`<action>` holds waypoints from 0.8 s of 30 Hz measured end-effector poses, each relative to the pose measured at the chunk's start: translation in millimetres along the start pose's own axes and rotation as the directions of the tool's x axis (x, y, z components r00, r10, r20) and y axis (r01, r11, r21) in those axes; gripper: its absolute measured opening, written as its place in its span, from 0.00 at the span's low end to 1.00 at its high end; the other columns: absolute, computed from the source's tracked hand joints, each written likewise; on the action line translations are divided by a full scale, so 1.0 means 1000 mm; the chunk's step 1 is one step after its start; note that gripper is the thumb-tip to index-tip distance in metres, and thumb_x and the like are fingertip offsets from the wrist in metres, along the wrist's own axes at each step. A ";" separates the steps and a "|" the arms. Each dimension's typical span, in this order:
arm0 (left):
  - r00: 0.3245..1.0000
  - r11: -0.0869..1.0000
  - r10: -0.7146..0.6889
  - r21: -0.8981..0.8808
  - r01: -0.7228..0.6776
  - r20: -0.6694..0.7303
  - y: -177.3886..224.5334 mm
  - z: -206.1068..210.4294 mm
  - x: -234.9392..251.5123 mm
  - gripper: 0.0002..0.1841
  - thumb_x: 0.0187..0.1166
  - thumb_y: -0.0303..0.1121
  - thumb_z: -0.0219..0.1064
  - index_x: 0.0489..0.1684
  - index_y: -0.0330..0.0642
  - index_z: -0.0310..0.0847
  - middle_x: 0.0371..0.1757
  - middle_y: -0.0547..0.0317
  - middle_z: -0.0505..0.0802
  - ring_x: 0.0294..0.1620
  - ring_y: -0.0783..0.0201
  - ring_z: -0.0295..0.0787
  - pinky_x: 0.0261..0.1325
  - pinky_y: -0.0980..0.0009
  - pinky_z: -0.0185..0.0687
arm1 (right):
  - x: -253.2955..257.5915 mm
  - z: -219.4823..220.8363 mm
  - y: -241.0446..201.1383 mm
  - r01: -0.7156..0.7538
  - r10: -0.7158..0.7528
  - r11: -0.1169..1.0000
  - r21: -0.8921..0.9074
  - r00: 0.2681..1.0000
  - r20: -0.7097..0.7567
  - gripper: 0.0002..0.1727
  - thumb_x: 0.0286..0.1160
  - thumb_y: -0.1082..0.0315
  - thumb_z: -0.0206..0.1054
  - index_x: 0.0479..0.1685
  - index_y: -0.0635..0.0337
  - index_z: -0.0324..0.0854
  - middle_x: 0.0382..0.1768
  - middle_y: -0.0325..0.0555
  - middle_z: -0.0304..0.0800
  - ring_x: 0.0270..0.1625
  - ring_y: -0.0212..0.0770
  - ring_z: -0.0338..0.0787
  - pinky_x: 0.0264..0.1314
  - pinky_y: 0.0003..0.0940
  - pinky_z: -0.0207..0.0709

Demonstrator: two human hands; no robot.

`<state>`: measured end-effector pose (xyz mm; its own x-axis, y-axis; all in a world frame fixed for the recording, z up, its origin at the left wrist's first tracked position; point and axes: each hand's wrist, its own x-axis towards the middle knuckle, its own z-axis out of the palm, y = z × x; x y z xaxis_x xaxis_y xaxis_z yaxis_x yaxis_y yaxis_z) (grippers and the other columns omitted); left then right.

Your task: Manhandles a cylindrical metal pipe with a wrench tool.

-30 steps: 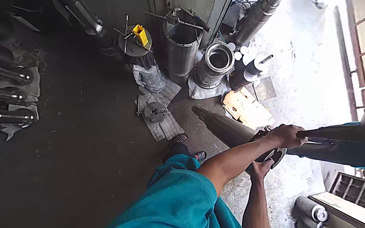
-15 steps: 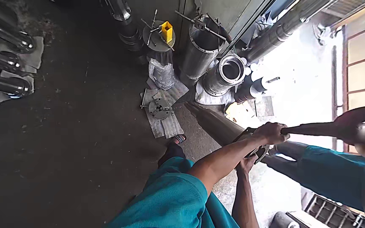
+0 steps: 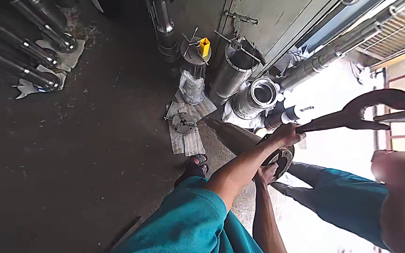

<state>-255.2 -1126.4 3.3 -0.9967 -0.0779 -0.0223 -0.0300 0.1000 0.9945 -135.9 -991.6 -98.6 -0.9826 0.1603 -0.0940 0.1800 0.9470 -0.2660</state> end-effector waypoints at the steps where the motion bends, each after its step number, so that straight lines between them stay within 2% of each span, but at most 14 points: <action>1: 1.000 1.000 0.002 0.008 -0.002 -0.012 0.000 -0.001 0.000 0.15 0.81 0.36 0.67 0.48 0.29 0.88 0.45 0.36 0.93 0.53 0.41 0.92 0.58 0.39 0.83 | 0.000 0.000 -0.001 0.007 -0.007 1.000 -0.007 1.000 -0.001 0.62 0.53 0.41 0.83 0.86 0.73 0.58 0.77 0.73 0.73 0.79 0.67 0.76 0.77 0.66 0.68; 6: 0.998 1.000 -0.016 0.002 0.016 -0.065 0.003 -0.012 -0.008 0.14 0.81 0.35 0.67 0.50 0.30 0.88 0.45 0.36 0.93 0.51 0.42 0.92 0.57 0.39 0.83 | -0.009 -0.007 -0.008 0.059 -0.058 0.998 -0.022 0.997 0.046 0.62 0.58 0.38 0.78 0.86 0.74 0.57 0.79 0.73 0.71 0.81 0.66 0.74 0.78 0.66 0.66; 10: 0.994 1.000 -0.011 -0.021 0.009 -0.107 0.006 -0.024 -0.013 0.15 0.81 0.35 0.68 0.52 0.30 0.88 0.48 0.36 0.94 0.54 0.42 0.92 0.61 0.39 0.83 | -0.008 0.004 -0.007 0.136 -0.136 0.991 0.009 0.990 -0.029 0.61 0.56 0.39 0.79 0.82 0.78 0.59 0.77 0.74 0.72 0.81 0.66 0.74 0.79 0.63 0.66; 12: 0.992 0.999 -0.014 -0.042 0.009 -0.126 0.008 -0.028 -0.017 0.14 0.82 0.34 0.67 0.50 0.29 0.88 0.46 0.36 0.93 0.53 0.42 0.92 0.60 0.40 0.83 | -0.009 0.006 -0.008 0.138 -0.138 0.990 0.004 0.990 -0.025 0.61 0.58 0.38 0.79 0.83 0.78 0.59 0.78 0.72 0.73 0.82 0.64 0.74 0.81 0.61 0.64; 13: 0.990 1.000 -0.021 -0.026 0.018 -0.138 0.006 -0.030 -0.016 0.14 0.82 0.36 0.67 0.49 0.30 0.89 0.45 0.37 0.94 0.51 0.43 0.92 0.58 0.40 0.83 | -0.008 0.010 -0.008 0.151 -0.151 0.989 -0.003 0.987 -0.052 0.61 0.56 0.37 0.79 0.82 0.78 0.61 0.76 0.72 0.75 0.80 0.64 0.76 0.79 0.63 0.66; 17: 0.987 0.999 -0.053 -0.022 0.050 -0.153 0.003 -0.040 -0.018 0.16 0.82 0.38 0.67 0.49 0.31 0.89 0.45 0.37 0.94 0.52 0.42 0.92 0.58 0.39 0.83 | -0.019 -0.009 -0.033 0.115 -0.114 0.993 -0.037 0.993 0.036 0.58 0.57 0.37 0.77 0.82 0.73 0.62 0.73 0.71 0.77 0.77 0.65 0.78 0.72 0.66 0.70; 20: 0.986 0.997 -0.066 -0.059 0.057 -0.156 0.005 -0.044 -0.023 0.16 0.83 0.37 0.66 0.52 0.30 0.88 0.48 0.36 0.94 0.55 0.42 0.91 0.61 0.39 0.82 | -0.023 -0.008 -0.035 0.117 -0.115 0.992 -0.038 0.992 0.053 0.57 0.59 0.38 0.76 0.83 0.73 0.61 0.75 0.72 0.75 0.78 0.65 0.76 0.74 0.65 0.69; 24: 0.979 0.997 -0.067 -0.051 0.058 -0.194 0.003 -0.053 -0.027 0.15 0.82 0.37 0.66 0.49 0.30 0.89 0.45 0.36 0.94 0.52 0.41 0.92 0.58 0.38 0.83 | -0.027 -0.005 -0.041 0.158 -0.157 0.987 -0.036 0.986 0.051 0.56 0.61 0.39 0.76 0.83 0.73 0.61 0.75 0.72 0.74 0.79 0.66 0.76 0.75 0.66 0.68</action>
<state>-224.7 -1176.5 11.9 -0.9590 -0.2751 -0.0684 -0.0838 0.0447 0.9955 -117.5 -1033.7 -80.4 -0.9950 -0.0042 -0.0996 0.0202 0.9699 -0.2427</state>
